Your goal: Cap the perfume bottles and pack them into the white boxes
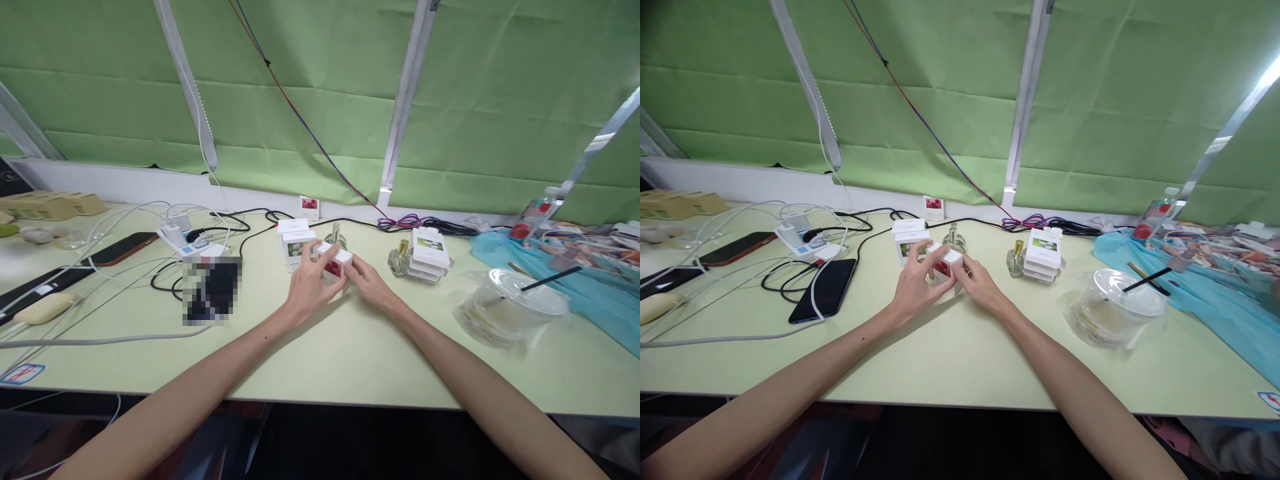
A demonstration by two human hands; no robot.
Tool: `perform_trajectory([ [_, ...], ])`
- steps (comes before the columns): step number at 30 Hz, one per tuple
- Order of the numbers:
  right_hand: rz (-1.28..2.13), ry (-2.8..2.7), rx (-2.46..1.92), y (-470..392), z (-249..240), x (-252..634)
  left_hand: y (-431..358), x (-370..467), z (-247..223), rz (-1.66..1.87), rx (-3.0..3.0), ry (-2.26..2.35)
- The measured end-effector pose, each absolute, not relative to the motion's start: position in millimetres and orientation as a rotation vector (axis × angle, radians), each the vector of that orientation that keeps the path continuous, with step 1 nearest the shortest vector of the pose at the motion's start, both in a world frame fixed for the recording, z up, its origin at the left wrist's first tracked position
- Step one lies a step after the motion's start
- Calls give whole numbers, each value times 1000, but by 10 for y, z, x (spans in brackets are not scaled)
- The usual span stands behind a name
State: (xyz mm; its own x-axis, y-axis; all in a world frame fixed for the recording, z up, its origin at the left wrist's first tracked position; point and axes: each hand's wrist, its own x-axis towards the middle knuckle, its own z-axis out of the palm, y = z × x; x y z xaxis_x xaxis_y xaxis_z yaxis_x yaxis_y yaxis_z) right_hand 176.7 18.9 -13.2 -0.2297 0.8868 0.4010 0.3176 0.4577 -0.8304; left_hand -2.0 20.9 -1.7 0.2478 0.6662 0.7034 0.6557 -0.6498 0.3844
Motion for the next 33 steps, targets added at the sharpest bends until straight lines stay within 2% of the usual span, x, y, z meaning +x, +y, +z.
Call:
perform_trajectory([
  [4,740,-1795,-1063,180,-128,1777,231,-24,-26,1245,2509,1400],
  [18,782,-1756,-1120,171,-158,1724,215,-65,58,1334,2378,1662],
  [33,760,-1778,-1137,221,-239,1732,260,-164,215,900,2415,2082],
])
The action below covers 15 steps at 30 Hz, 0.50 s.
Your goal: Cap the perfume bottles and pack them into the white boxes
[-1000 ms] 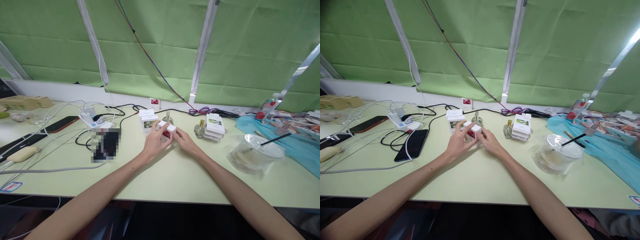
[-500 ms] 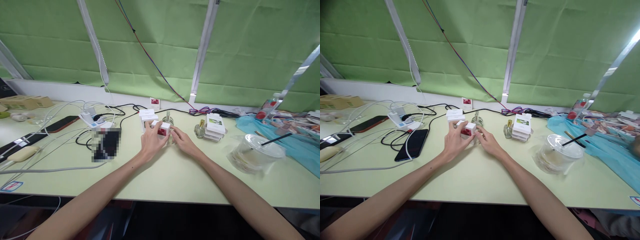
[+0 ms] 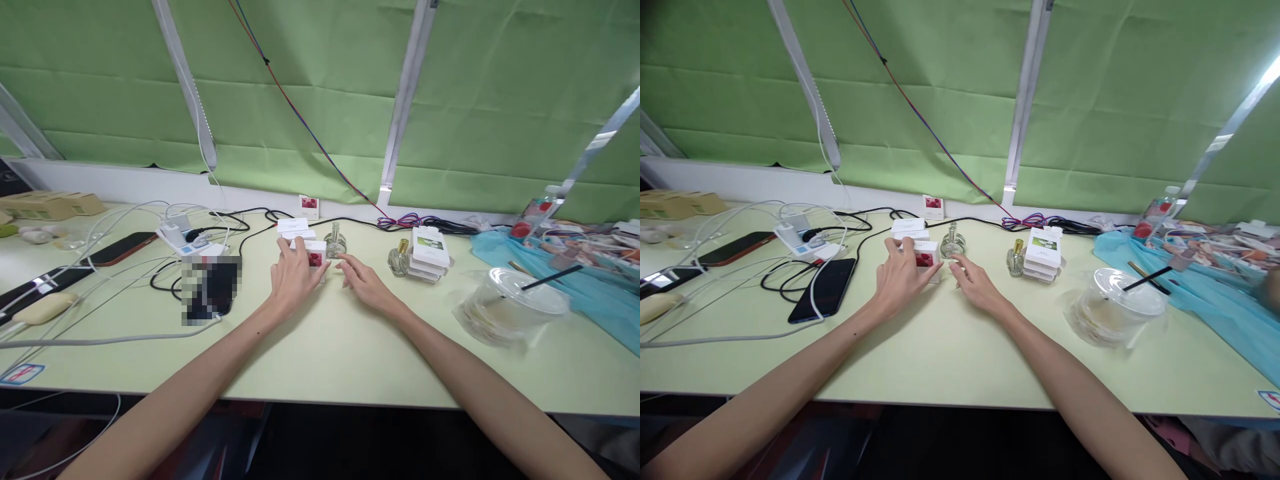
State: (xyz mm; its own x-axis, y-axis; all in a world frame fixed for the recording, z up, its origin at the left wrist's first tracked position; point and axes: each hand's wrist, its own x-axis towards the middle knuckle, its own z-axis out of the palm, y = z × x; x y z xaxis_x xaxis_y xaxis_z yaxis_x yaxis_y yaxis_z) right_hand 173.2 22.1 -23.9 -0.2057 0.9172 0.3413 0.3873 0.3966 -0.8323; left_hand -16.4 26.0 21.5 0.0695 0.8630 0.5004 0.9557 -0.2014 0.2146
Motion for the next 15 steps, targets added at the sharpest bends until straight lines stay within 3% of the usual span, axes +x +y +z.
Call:
perform_trajectory([
  [15,726,-1850,-1185,200,-213,1733,301,-193,245,-707,-2068,-1918],
])
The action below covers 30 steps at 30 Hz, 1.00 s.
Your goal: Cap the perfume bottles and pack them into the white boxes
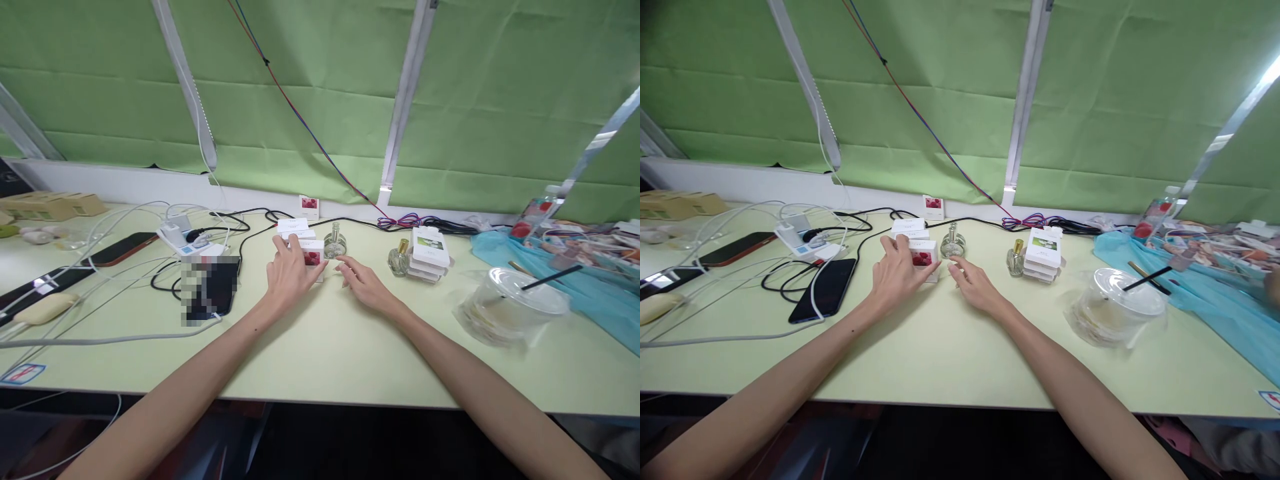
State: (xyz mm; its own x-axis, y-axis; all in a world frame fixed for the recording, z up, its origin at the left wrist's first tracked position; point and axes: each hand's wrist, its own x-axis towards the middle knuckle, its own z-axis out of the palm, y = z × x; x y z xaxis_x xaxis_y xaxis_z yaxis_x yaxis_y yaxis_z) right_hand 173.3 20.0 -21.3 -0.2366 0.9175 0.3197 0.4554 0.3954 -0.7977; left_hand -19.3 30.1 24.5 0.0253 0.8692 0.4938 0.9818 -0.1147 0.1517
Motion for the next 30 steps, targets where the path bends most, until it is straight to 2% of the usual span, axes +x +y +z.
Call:
perform_trajectory([
  [23,716,-1883,-1207,193,-212,1735,352,-272,296,-760,-2027,-1966],
  [30,715,-1886,-1211,200,-228,1732,426,-308,236,-806,-2035,-1748],
])
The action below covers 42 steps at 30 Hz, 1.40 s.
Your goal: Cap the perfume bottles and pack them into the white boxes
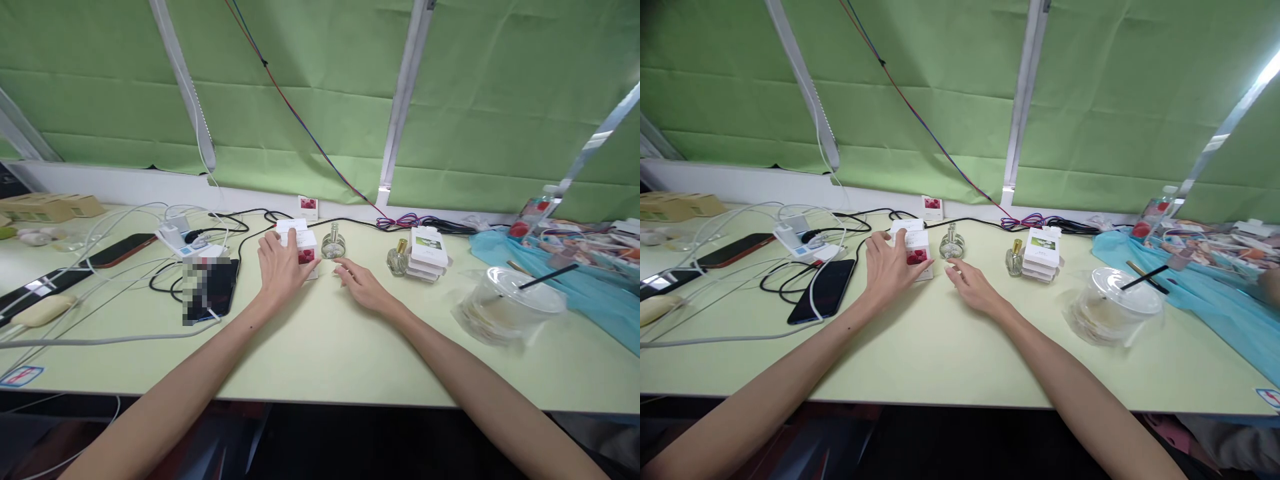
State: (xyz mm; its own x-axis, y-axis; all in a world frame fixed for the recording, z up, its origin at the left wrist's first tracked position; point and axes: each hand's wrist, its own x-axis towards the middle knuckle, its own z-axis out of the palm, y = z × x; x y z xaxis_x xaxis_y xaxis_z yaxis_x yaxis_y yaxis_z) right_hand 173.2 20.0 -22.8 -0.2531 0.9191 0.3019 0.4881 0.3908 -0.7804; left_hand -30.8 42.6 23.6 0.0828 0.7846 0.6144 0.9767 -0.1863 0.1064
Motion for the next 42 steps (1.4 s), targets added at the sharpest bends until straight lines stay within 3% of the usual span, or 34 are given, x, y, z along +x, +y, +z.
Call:
perform_trajectory([
  [8,713,-1897,-1202,188,-209,1727,468,-299,147,-706,-2181,-1433],
  [42,714,-1920,-1212,177,-203,1727,512,-221,139,-645,-2193,-1475],
])
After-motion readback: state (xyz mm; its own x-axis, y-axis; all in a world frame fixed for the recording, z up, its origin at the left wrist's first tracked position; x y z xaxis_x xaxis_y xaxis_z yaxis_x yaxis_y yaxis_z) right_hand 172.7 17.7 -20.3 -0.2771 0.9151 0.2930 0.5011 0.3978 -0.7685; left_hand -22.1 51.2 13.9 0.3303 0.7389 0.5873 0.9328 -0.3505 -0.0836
